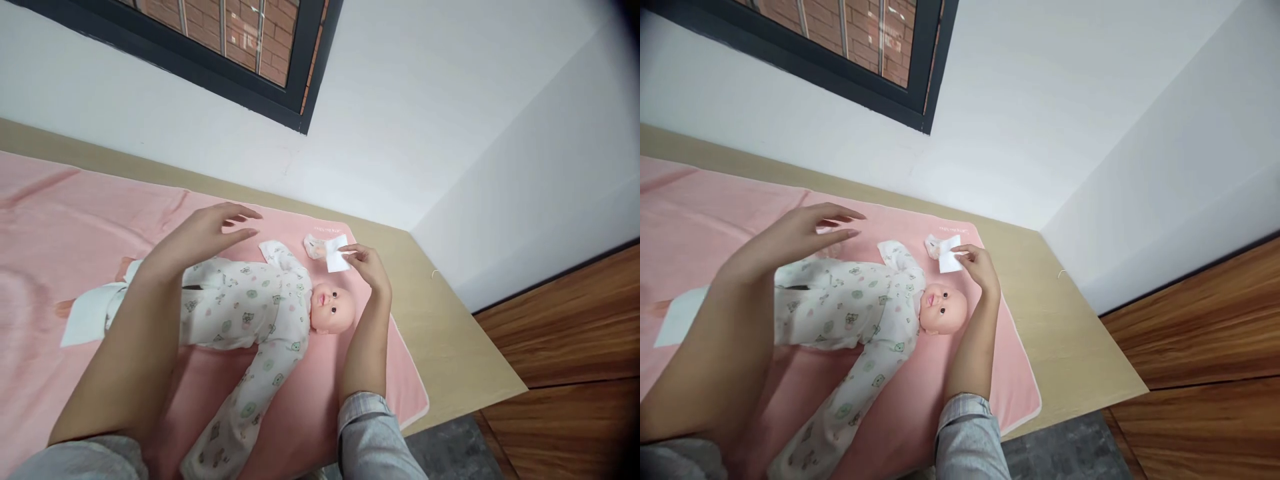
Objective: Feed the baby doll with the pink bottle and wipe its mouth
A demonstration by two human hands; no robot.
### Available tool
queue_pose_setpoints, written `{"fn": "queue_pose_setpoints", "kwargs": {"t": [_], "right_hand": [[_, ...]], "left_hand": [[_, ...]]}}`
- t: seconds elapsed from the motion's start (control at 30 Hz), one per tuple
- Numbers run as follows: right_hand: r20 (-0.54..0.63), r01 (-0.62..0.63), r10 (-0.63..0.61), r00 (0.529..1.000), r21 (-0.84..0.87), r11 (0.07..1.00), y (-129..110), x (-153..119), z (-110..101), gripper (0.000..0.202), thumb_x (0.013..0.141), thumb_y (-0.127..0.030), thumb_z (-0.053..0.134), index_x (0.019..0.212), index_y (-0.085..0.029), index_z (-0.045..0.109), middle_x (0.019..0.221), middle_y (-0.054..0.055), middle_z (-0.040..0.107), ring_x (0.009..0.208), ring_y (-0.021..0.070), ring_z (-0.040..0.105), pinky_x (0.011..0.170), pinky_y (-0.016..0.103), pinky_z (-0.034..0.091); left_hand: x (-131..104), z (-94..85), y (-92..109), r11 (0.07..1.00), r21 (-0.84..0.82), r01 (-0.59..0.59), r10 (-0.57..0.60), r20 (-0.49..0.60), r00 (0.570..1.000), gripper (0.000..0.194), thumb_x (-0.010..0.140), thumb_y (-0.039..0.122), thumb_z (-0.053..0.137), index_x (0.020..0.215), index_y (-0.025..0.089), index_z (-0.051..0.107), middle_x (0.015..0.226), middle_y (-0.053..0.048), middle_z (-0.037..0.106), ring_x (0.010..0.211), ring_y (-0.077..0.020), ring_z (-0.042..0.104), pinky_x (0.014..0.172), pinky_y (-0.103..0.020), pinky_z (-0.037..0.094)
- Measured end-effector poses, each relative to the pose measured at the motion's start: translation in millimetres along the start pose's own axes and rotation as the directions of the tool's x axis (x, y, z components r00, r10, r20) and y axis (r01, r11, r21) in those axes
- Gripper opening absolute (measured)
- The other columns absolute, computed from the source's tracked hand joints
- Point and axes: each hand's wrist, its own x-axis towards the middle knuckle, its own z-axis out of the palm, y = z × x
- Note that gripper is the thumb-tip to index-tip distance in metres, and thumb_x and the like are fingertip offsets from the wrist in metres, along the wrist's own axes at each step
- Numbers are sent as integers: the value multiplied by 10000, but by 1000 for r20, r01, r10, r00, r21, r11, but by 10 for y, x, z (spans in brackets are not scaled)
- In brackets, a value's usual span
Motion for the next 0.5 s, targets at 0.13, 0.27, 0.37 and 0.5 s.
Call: {"fn": "queue_pose_setpoints", "kwargs": {"t": [0.13, 0.27, 0.37, 0.5], "right_hand": [[-119, -92, 87, 989, -43, 995, 327, 173, -11, 401, 740, -310, 601, 1101, -158, 687, 529, -60, 487, 481, 81, 349, 516, 236, 314], [-117, -79, 75, 990, -30, 996, 463, 422, 79, 448, 726, -254, 585, 1154, -152, 669, 738, 4, 645, 575, 89, 472, 597, 240, 411], [-39, -70, 71, 997, 19, 997, 503, 620, 155, 503, 730, -181, 561, 1227, -174, 635, 1047, 67, 697, 789, 118, 609, 761, 265, 493], [18, -160, 163, 987, -91, 983, 624, 823, 190, 540, 753, -127, 537, 1287, -176, 598, 1185, 93, 670, 842, 122, 646, 815, 286, 532]], "left_hand": [[-53, -255, -194, 997, -35, 69, -72, -97, 993, 415, 817, 523, 620, 1111, 238, 690, 1153, -31, 682, 1061, -268, 631, 959, -410, 497], [-73, -392, -433, 989, -65, 132, -139, -121, 983, 420, 796, 516, 647, 1121, 253, 683, 1119, -19, 698, 1031, -258, 651, 952, -400, 505], [-75, -431, -535, 979, -54, 195, -201, -151, 968, 434, 795, 514, 646, 1143, 255, 676, 1112, -15, 702, 1026, -257, 654, 954, -394, 501], [-51, -434, -611, 957, 15, 291, -285, -156, 946, 418, 801, 501, 633, 1149, 273, 669, 1135, 4, 695, 1016, -261, 653, 941, -402, 491]]}}
